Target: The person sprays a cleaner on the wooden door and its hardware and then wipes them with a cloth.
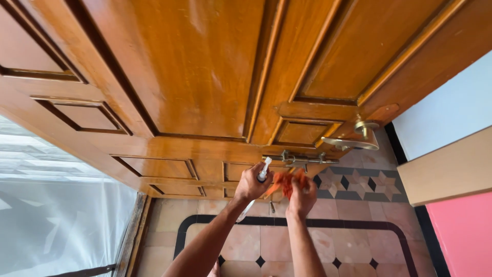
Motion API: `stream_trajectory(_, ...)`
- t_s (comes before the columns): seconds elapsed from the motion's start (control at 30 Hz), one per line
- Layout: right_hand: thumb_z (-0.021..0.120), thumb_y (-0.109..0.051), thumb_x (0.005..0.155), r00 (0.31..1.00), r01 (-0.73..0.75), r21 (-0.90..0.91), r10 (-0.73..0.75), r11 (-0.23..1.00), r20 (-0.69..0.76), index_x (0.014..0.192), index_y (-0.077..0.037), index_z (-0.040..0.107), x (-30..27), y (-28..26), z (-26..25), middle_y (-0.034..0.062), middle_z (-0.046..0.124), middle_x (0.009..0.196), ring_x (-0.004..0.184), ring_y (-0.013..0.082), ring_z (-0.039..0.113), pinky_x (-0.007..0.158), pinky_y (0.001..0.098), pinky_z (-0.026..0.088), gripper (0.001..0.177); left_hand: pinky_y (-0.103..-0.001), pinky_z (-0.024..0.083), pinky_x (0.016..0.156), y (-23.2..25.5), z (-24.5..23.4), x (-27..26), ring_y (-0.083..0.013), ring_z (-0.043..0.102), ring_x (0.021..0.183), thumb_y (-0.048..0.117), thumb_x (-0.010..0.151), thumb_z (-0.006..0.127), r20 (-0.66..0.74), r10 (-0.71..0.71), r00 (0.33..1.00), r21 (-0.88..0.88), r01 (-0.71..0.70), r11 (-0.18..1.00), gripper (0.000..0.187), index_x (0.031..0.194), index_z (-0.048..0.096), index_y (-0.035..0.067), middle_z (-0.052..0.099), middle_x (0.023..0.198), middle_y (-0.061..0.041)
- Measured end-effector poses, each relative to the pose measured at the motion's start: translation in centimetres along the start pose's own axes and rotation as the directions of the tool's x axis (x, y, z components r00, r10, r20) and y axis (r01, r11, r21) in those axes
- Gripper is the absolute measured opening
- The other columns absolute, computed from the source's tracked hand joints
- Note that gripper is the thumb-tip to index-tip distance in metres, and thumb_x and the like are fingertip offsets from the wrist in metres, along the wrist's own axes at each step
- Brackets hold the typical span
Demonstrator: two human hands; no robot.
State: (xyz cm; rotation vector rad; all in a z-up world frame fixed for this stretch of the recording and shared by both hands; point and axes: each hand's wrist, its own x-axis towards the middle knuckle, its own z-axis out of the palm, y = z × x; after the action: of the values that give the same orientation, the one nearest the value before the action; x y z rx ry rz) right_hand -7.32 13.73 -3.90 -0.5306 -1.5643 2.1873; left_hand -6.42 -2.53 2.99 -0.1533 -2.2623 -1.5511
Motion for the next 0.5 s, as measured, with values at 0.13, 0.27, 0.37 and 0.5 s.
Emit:
stream_trajectory(0.13,0.071,-0.002,0.094,0.958,0.256,0.169,-0.273,0.952,0.089,0.127,0.0,0.058,2.2,0.1,0.3,0.0088,0.061,0.126,0.112,0.0145,0.064,0.098,0.0282,0.056,0.035,-0.042,0.056,0.064,-0.2,1.6,-0.4,-0.0388,0.069,0.071,0.021,0.089,0.074,0.051,-0.021,0.998,-0.006,0.022,1.0,0.021,0.092,0.064,0.002,0.069,0.08,-0.02)
stream_trajectory(0.27,0.075,-0.007,0.094,0.928,0.362,-0.07,-0.352,0.93,0.121,0.126,-0.001,0.058,2.4,-1.9,2.1,0.011,0.064,0.123,0.109,0.0173,0.066,0.093,0.0298,0.057,0.036,-0.043,0.055,0.064,0.0,2.4,-0.4,-0.0393,0.07,0.072,0.02,0.088,0.075,0.063,-0.036,0.997,0.007,0.035,0.999,0.023,0.096,0.065,0.001,0.069,0.082,-0.021)
stream_trajectory(0.37,0.076,-0.006,0.095,0.883,0.463,-0.341,-0.459,0.818,0.097,0.125,0.0,0.059,2.4,-2.1,2.6,0.0113,0.06,0.123,0.108,0.0184,0.064,0.091,0.0313,0.057,0.035,-0.044,0.054,0.065,-0.5,2.9,-0.2,-0.0405,0.069,0.074,0.02,0.088,0.075,0.06,-0.026,0.998,0.034,0.024,0.999,0.024,0.098,0.065,0.0,0.069,0.083,-0.022)
stream_trajectory(0.5,0.076,-0.004,0.096,0.836,0.528,-0.4,-0.542,0.749,0.089,0.118,-0.001,0.06,2.4,-1.1,2.6,0.0112,0.058,0.12,0.106,0.0185,0.062,0.087,0.0306,0.057,0.027,-0.045,0.055,0.065,-0.3,3.3,-0.1,-0.0409,0.069,0.075,0.02,0.088,0.074,0.031,-0.064,0.997,0.028,0.063,0.998,0.025,0.101,0.066,0.001,0.069,0.083,-0.022)
